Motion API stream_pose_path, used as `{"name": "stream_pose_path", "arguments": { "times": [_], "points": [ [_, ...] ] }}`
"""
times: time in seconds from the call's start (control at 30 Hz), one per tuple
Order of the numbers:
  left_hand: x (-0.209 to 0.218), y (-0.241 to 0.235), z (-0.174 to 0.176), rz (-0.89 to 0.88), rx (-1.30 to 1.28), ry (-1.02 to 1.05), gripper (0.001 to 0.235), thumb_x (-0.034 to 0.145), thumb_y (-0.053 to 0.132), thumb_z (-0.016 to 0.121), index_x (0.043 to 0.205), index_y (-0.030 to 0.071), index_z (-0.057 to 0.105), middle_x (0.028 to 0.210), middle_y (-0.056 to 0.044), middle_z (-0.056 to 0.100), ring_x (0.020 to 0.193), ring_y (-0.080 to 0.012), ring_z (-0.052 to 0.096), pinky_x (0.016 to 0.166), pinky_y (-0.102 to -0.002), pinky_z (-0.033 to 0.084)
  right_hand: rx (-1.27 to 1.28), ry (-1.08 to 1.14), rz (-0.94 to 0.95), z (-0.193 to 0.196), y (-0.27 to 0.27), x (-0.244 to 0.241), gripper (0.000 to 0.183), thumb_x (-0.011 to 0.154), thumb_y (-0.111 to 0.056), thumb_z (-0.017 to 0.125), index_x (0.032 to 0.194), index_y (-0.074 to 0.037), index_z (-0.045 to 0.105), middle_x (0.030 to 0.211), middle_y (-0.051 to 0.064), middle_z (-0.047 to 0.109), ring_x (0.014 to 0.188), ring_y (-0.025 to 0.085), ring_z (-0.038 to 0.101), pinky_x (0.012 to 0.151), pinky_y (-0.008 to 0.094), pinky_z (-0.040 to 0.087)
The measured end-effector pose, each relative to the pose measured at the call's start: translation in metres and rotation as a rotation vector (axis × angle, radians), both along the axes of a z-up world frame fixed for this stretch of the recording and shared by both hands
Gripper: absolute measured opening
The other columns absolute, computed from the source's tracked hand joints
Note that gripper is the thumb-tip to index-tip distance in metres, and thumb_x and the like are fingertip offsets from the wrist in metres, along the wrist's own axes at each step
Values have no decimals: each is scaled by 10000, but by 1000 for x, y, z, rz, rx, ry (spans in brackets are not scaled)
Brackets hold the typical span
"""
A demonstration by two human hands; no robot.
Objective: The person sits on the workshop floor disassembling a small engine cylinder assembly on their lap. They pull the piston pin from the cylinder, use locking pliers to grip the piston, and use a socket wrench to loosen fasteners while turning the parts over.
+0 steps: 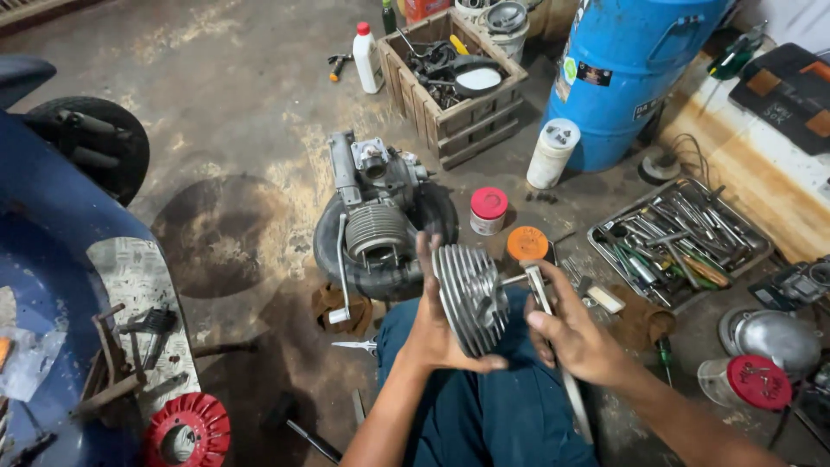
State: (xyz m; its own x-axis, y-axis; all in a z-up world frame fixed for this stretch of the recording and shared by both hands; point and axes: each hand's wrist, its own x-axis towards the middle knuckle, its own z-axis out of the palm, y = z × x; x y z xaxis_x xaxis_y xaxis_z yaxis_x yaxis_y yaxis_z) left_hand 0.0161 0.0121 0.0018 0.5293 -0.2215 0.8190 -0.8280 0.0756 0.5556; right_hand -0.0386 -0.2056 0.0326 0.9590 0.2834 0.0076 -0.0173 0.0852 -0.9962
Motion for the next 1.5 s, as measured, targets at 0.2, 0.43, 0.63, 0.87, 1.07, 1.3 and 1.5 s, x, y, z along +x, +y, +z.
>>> {"name": "stream_pose_path", "arguments": {
  "times": [0.2,0.43,0.63,0.87,1.07,1.3,1.5],
  "points": [
    [-8,-8,-8,-405,-534,848,927,927,468,514,1607,233,-70,1738,-63,-28,1576,-315,115,1253,-524,202,-255,-289,55,10,4,3,773,889,-209,604,1535,-75,201,946,62,602,616,130,545,473,281,459],
    [-1,3,-39,-688,-987,1571,1112,776,924,460,1598,180,369,1654,-224,271,1484,-499,292,1215,-684,162,-659,-374,-21,26,0,15,813,791,-318,745,1528,-129,458,1195,286,695,1044,511,694,828,621,569],
    [5,-2,-56,-810,-1026,1679,1199,668,926,576,1520,88,480,1591,-290,373,1425,-540,379,1180,-730,220,-789,-396,76,69,2,19,734,799,-322,734,1473,-132,515,1149,258,722,987,516,714,812,611,574],
    [2,-6,-54,-862,-966,1384,936,895,722,491,1628,171,307,1585,-270,394,1422,-513,391,1143,-716,301,-1060,-410,193,93,0,19,683,842,-389,694,1483,-230,520,932,178,711,778,413,758,678,536,621],
    [-6,-11,-47,-709,-852,1070,858,967,636,471,1661,196,220,1620,-210,368,1444,-410,394,1178,-599,322,-989,-366,64,59,12,13,741,824,-450,703,1504,-245,491,960,175,690,865,463,736,702,569,601],
    [-18,-12,-5,60,-237,468,1087,938,786,410,1627,5,95,1688,-257,133,1527,-431,143,1230,-597,91,-557,-36,-123,34,35,5,765,868,-341,719,1546,-238,381,1329,266,628,1244,470,600,1057,586,473],
    [-20,-9,14,2,-248,503,951,993,647,319,1623,-30,99,1681,-270,156,1528,-435,178,1240,-561,109,-608,-172,-71,20,20,16,791,845,-287,722,1553,-229,374,1144,287,682,1013,473,708,836,560,573]
  ]
}}
